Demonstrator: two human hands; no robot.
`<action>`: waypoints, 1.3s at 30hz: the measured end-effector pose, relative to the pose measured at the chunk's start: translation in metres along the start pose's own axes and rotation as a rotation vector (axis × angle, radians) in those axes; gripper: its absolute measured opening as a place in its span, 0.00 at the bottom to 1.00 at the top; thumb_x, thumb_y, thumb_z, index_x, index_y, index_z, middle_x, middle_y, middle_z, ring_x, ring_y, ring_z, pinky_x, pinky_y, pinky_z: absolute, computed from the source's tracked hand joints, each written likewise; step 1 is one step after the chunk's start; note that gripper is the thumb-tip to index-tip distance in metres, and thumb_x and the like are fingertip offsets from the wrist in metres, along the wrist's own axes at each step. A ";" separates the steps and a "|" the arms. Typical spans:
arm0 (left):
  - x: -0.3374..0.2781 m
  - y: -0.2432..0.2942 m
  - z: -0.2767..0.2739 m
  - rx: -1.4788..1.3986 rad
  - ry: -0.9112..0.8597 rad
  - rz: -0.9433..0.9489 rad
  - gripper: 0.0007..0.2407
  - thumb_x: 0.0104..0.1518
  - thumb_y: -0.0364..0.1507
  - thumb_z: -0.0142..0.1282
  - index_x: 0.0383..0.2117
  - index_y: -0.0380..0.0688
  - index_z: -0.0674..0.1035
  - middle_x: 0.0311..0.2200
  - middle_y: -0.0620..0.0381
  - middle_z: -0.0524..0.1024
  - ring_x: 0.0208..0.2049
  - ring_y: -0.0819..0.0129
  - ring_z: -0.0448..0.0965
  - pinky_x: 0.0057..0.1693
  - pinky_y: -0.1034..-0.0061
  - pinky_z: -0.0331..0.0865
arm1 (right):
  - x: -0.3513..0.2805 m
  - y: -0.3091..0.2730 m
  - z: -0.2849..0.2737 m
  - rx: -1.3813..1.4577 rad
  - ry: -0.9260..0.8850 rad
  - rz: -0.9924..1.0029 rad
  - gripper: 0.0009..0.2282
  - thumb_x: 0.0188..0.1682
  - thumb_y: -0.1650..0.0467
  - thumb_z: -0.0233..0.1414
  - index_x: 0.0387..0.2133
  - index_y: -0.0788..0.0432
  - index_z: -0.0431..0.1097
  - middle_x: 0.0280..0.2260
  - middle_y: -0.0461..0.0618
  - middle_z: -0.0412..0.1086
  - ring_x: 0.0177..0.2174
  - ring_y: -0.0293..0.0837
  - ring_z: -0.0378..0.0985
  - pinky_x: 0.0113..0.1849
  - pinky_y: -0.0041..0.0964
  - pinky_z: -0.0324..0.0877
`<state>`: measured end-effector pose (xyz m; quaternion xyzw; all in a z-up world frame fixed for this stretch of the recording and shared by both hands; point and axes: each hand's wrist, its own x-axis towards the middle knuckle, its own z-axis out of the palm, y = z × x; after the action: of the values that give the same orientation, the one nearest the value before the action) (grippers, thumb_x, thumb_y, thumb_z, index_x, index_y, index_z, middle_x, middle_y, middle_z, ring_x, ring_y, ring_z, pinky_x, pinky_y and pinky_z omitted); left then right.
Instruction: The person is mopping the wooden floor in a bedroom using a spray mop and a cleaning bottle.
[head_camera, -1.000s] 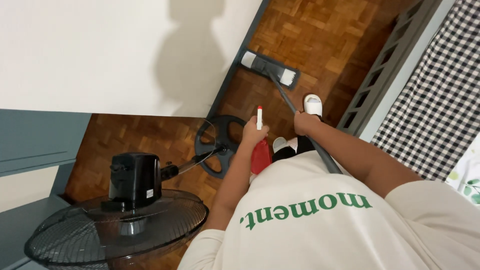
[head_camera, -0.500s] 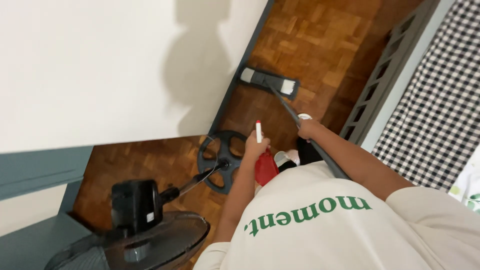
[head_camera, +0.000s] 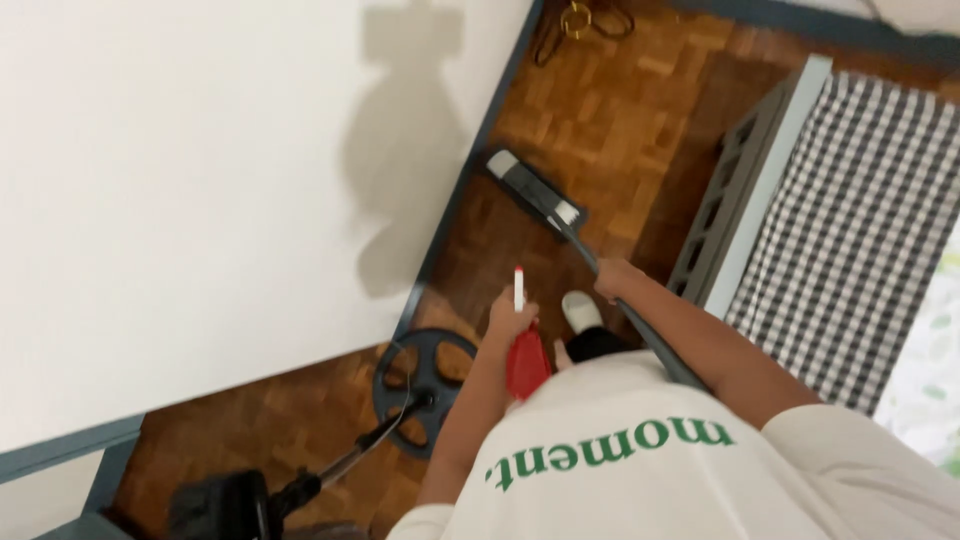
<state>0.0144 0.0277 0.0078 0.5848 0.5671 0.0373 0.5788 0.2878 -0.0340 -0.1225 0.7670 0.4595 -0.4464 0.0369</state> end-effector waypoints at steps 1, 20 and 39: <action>0.013 -0.006 0.002 -0.003 0.010 0.011 0.15 0.45 0.27 0.57 0.40 0.38 0.74 0.29 0.46 0.78 0.27 0.59 0.84 0.46 0.65 0.76 | 0.007 -0.002 -0.018 -0.006 0.011 -0.009 0.08 0.35 0.71 0.54 0.08 0.61 0.74 0.13 0.58 0.73 0.18 0.56 0.81 0.22 0.44 0.75; 0.025 0.013 0.013 0.008 0.076 -0.031 0.18 0.42 0.32 0.60 0.42 0.45 0.75 0.20 0.56 0.79 0.25 0.62 0.84 0.43 0.72 0.75 | 0.086 0.015 -0.067 -0.062 0.068 0.008 0.18 0.39 0.69 0.55 0.41 0.68 0.78 0.39 0.65 0.77 0.44 0.61 0.81 0.42 0.51 0.77; -0.095 -0.035 -0.045 0.071 -0.118 0.175 0.16 0.44 0.27 0.57 0.41 0.38 0.75 0.22 0.50 0.78 0.27 0.60 0.83 0.44 0.69 0.73 | -0.058 -0.002 0.073 0.023 -0.005 0.213 0.15 0.37 0.71 0.56 0.37 0.67 0.78 0.24 0.56 0.79 0.29 0.51 0.84 0.36 0.42 0.77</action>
<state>-0.0731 -0.0217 0.0555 0.6535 0.4796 0.0331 0.5847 0.2289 -0.1057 -0.1240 0.8107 0.3702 -0.4471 0.0761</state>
